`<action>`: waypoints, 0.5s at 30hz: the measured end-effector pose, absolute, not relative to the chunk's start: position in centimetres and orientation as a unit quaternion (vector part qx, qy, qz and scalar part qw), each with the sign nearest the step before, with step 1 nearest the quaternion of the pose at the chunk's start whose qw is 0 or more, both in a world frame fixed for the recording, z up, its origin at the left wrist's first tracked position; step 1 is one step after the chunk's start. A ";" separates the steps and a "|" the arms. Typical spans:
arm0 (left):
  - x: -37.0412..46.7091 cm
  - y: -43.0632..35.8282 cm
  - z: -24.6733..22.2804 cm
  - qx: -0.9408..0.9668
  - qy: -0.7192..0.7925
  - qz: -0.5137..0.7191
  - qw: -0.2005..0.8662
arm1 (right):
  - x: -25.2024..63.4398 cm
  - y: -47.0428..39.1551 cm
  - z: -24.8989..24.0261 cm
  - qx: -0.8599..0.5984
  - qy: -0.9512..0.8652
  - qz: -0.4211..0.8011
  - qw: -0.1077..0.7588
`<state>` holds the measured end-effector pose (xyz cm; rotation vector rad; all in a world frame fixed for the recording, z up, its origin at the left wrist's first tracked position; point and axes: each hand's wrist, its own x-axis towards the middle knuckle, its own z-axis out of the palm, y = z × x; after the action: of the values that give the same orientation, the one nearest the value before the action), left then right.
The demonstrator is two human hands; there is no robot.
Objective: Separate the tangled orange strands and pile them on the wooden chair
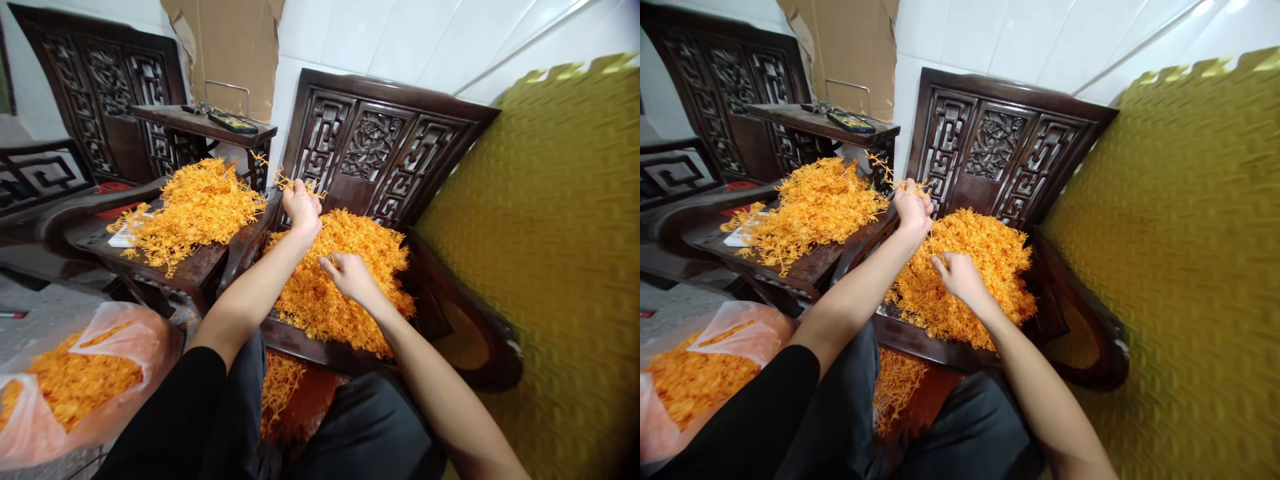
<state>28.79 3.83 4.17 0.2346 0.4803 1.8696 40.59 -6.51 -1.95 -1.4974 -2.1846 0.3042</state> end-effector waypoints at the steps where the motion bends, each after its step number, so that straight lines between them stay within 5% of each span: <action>1: 28.5 4.0 4.3 0.096 0.203 0.800 0.556 | 40.2 -7.3 -1.9 -0.534 -0.809 0.118 0.217; 7: 25.6 4.8 5.9 0.057 0.174 0.828 0.531 | 38.9 -9.8 -3.5 -0.469 -0.824 0.312 0.066; 12: 25.3 3.7 6.9 0.040 0.157 0.806 0.570 | 39.7 -6.3 -4.8 -0.514 -0.673 0.430 0.313; 15: 25.8 2.9 7.3 0.034 0.135 0.793 0.594 | 39.7 -5.1 -5.5 -0.501 -0.642 0.440 0.378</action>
<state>25.79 2.87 7.27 0.0793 0.3137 1.8425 39.74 -5.06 -5.49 -1.2820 -1.6415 1.1251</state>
